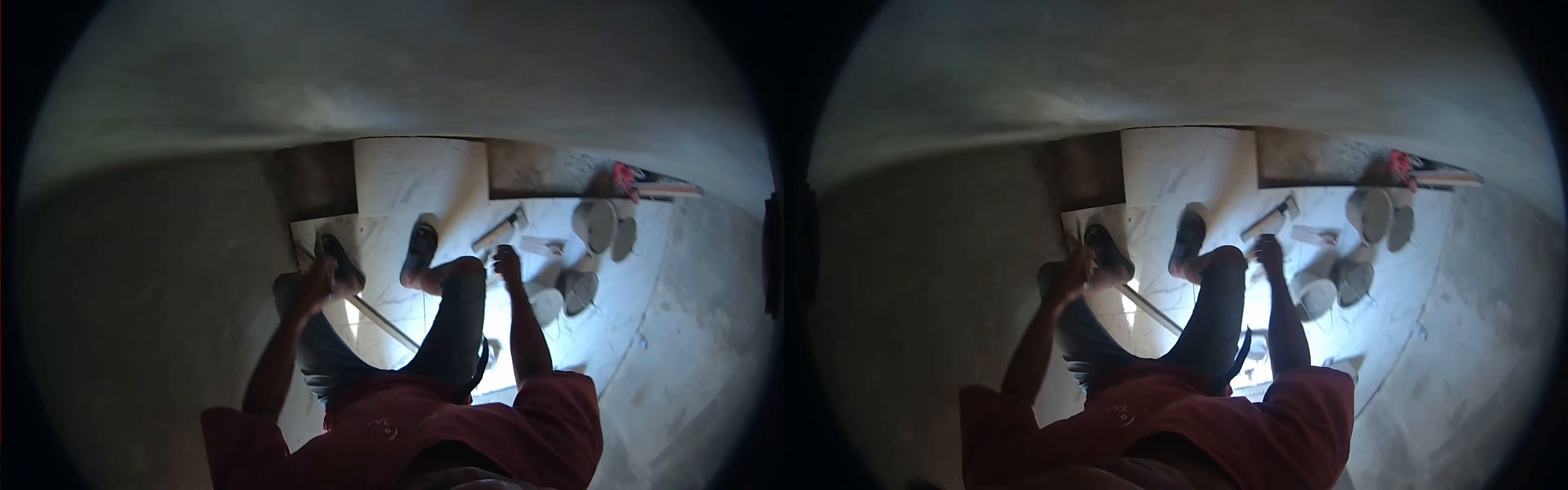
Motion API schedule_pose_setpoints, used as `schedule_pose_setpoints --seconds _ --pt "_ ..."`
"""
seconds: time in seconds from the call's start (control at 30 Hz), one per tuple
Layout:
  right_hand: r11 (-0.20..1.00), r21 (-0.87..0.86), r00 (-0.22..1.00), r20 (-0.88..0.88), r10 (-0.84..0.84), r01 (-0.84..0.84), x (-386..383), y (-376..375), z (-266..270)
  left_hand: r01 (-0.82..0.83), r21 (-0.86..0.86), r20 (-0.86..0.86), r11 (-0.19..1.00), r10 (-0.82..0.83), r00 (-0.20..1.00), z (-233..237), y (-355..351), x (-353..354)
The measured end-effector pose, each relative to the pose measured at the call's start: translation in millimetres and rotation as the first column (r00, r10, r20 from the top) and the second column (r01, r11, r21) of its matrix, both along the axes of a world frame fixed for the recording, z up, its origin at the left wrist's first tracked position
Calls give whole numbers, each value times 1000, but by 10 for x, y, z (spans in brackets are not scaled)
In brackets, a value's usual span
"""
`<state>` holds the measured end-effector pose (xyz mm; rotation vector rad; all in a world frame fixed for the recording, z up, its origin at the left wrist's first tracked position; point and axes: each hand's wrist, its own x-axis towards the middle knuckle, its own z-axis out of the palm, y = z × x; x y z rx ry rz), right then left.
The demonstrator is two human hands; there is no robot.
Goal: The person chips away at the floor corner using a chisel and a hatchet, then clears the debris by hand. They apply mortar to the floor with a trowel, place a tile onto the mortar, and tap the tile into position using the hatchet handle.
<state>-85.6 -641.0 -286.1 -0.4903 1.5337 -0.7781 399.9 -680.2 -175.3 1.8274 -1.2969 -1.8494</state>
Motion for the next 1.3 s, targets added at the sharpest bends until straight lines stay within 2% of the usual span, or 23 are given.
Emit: schedule_pose_setpoints --seconds 0.03,0.07,0.1,0.17,0.2,0.27,0.3,0.33,0.37,0.4,0.5,0.53,0.77,0.83,0.87,0.93,1.03,1.07,1.13,1.2,1.23,1.27,1.3 --pt "987 115 993 -52 -109 114 -328 9 -622 160 -107 262 981 -128 957 -243 -352 52" --pt "982 181 933 -361 7 63 -486 -8 -1056 204 -183 309 962 -141 940 -627 -591 181" --pt "984 177 834 -536 127 -36 -945 153 -1899 251 -251 364 935 -149 920 -1003 -795 340" --pt "973 211 623 -750 222 -93 -1258 159 -2591 276 -224 380 935 -177 908 -1590 -1181 589" --pt "965 242 492 -831 260 -102 -1411 158 -2934 244 -226 302 943 -171 938 -1899 -1304 708" --pt "933 357 468 -831 301 34 -1139 -99 -2774 204 -228 237 952 -149 960 -2351 -1451 872" --pt "838 545 423 -752 506 -32 -1476 -42 -3261 200 -182 191 963 -165 968 -2484 -1540 904" --pt "838 545 461 -744 484 0 -1358 -146 -3212 196 -132 141 972 -178 974 -2615 -1610 954" --pt "904 385 311 -896 318 184 -1095 -117 -3212 180 -127 150 975 -160 976 -2745 -1629 998" --pt "831 494 310 -856 414 255 -828 -291 -2919 77 -39 74 996 -74 995 -2859 -1656 1038" --pt "883 397 66 -917 394 251 -824 -167 -3029 -105 144 -29 984 110 994 -3142 -1530 1115" --pt "881 403 66 -914 399 247 -835 -156 -3023 -154 217 -49 964 169 984 -3211 -1496 1145" --pt "893 366 117 -931 347 264 -965 -101 -2960 -470 148 28 870 471 882 -3182 -1330 1149" --pt "905 341 136 -939 316 254 -1039 -70 -2926 -630 221 -85 745 658 748 -3152 -1352 1158" --pt "912 319 149 -946 288 258 -1051 -57 -2859 -638 225 -83 736 667 740 -3201 -1319 1164" --pt "933 250 182 -961 207 260 -1030 -103 -2689 -810 201 -206 552 832 515 -3377 -1282 1183" --pt "958 8 361 -927 -99 285 -837 -271 -2325 -858 248 -280 449 882 380 -3494 -1350 1256" --pt "947 -98 506 -826 -248 305 -671 -327 -2185 -864 246 -279 440 885 372 -3503 -1365 1287" --pt "821 -343 791 -266 -550 456 -390 -407 -2024 -874 255 -329 414 887 324 -3525 -1407 1342" --pt "961 -275 950 -291 -109 26 -212 -537 -1867 -874 262 -328 409 889 318 -3654 -1454 1390" --pt "941 -205 875 -461 150 -270 -81 -683 -1718 -877 263 -332 402 891 308 -3736 -1480 1402" --pt "886 -60 711 -623 326 -460 89 -856 -1616 -875 265 -339 405 889 308 -3765 -1506 1415" --pt "821 -87 680 -614 401 -564 250 -985 -1646 -873 280 -379 400 881 282 -3791 -1527 1421"
